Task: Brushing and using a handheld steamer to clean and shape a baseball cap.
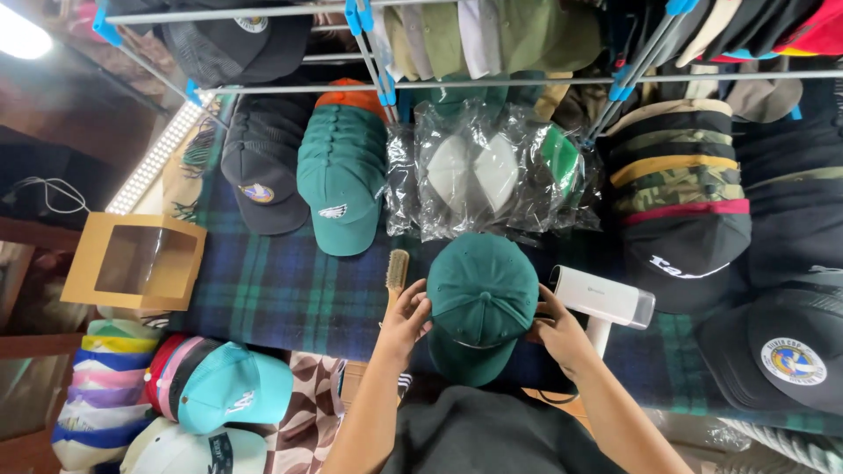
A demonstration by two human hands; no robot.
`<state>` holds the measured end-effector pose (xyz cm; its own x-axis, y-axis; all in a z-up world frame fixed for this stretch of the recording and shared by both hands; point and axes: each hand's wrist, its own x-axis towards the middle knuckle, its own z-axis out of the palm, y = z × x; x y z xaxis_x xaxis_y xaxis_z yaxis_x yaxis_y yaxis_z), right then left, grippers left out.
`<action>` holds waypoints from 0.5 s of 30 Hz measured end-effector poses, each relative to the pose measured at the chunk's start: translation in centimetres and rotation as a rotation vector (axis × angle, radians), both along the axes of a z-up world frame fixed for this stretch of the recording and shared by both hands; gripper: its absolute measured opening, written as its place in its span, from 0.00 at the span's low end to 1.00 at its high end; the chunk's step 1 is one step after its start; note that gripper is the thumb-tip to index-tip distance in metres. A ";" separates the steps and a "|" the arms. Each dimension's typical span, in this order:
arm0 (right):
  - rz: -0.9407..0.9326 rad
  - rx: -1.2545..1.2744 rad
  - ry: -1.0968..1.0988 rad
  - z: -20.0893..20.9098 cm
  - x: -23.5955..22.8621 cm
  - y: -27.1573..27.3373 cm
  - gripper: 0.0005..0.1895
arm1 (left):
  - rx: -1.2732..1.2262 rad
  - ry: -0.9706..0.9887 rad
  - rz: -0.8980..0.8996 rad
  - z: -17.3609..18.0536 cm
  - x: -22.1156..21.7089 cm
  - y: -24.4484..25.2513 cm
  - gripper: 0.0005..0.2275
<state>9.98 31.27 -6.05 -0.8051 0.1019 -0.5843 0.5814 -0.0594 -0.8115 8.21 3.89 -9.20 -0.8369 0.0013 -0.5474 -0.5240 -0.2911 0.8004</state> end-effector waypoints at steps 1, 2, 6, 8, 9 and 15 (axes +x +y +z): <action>0.002 -0.001 -0.004 -0.2 0.1 0.4 0.41 | -0.001 -0.004 0.002 0.3 -0.1 0.0 0.23; -0.016 -0.049 0.043 -0.4 0.3 0.7 0.41 | -0.011 0.006 0.001 0.6 -0.1 0.0 0.23; -0.052 -0.157 0.211 -1.5 1.1 1.7 0.39 | -0.030 0.085 -0.065 0.5 -0.4 -0.6 0.23; -0.054 -0.177 0.241 -1.4 1.4 1.8 0.38 | -0.005 0.136 -0.102 0.2 -0.6 -1.3 0.25; -0.046 -0.204 0.284 -1.4 1.1 1.7 0.37 | 0.015 0.200 -0.130 0.2 -1.2 -1.7 0.28; -0.209 -0.274 0.395 1.7 3.3 -0.8 0.28 | 0.116 0.378 -0.350 6.6 -1.1 -4.1 0.39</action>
<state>13.24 30.51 -4.30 -0.9483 0.1697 -0.2680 0.1873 -0.3824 -0.9048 7.11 -0.24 -2.59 -0.9143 0.3592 -0.1873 -0.2871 -0.2482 0.9252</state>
